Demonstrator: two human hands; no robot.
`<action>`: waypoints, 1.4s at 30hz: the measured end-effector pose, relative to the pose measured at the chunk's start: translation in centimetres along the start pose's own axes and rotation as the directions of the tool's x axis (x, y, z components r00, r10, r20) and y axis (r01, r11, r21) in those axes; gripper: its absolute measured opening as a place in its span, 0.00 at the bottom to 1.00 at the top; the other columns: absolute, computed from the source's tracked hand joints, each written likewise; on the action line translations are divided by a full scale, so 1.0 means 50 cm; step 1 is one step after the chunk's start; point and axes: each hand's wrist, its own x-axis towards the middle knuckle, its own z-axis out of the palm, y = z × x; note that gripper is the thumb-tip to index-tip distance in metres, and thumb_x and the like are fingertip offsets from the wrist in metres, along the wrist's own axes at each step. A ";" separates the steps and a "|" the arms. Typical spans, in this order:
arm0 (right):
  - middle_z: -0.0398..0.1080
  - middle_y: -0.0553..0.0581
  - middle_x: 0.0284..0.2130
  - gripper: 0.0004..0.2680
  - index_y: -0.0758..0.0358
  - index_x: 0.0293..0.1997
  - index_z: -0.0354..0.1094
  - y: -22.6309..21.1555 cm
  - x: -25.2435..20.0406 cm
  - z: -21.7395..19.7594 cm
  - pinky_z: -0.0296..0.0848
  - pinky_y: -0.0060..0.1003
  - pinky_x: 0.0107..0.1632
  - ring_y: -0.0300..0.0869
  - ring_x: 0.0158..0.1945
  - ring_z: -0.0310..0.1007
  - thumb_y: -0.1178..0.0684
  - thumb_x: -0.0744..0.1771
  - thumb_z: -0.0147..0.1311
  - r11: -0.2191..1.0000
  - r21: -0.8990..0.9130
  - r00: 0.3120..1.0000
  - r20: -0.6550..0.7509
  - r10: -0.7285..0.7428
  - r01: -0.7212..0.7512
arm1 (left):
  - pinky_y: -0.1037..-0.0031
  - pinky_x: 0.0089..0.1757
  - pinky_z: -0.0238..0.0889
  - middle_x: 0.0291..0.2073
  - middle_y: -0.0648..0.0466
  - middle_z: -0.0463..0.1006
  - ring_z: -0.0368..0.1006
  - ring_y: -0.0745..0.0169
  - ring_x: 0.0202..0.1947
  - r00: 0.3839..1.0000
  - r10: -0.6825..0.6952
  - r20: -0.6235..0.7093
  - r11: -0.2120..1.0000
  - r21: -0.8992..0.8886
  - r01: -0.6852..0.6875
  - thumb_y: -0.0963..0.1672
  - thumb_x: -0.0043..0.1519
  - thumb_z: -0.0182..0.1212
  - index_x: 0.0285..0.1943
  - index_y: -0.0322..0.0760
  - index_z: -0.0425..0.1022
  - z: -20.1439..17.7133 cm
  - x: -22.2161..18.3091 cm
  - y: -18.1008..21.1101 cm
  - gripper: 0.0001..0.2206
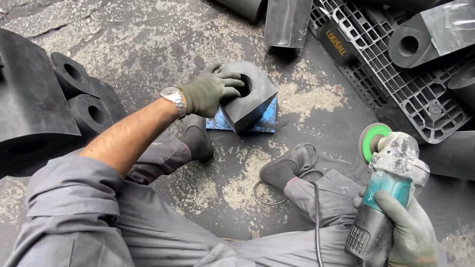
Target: Use a power sander to smooth the edges of large black rubber or foam industrial products.
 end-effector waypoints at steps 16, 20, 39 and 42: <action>0.74 0.63 0.42 0.15 0.72 0.62 0.64 -0.031 -0.010 0.050 0.77 0.41 0.43 0.47 0.40 0.77 0.55 0.69 0.53 0.992 -0.091 0.990 0.115 -0.076 0.087 | 0.60 0.67 0.49 0.39 0.50 0.79 0.74 0.53 0.50 0.962 -0.257 -0.092 0.905 -0.372 0.207 0.51 0.42 0.80 0.44 0.39 0.77 0.057 0.092 0.070 0.25; 0.74 0.62 0.40 0.16 0.69 0.62 0.64 -0.022 -0.006 0.067 0.77 0.41 0.41 0.47 0.39 0.77 0.55 0.68 0.53 0.991 -0.113 0.995 0.073 -0.069 0.077 | 0.57 0.64 0.49 0.41 0.50 0.80 0.74 0.54 0.50 0.939 -0.211 -0.271 0.942 -0.311 0.122 0.51 0.40 0.78 0.47 0.37 0.78 0.093 0.096 0.071 0.27; 0.76 0.66 0.37 0.14 0.70 0.56 0.65 -0.014 0.087 0.314 0.79 0.42 0.41 0.49 0.36 0.78 0.54 0.67 0.53 1.000 0.012 0.953 0.302 0.005 -0.009 | 0.56 0.61 0.54 0.39 0.49 0.77 0.71 0.47 0.49 0.884 -0.432 -0.180 0.840 -0.438 0.321 0.55 0.48 0.76 0.49 0.36 0.77 0.055 0.057 0.116 0.28; 0.74 0.65 0.36 0.14 0.69 0.57 0.64 -0.007 0.101 0.326 0.79 0.43 0.40 0.48 0.35 0.77 0.54 0.67 0.54 1.000 -0.002 0.937 0.349 -0.013 0.015 | 0.56 0.62 0.52 0.44 0.48 0.78 0.71 0.47 0.53 0.871 -0.400 -0.285 0.863 -0.437 0.253 0.53 0.46 0.75 0.49 0.35 0.76 0.035 0.043 0.151 0.26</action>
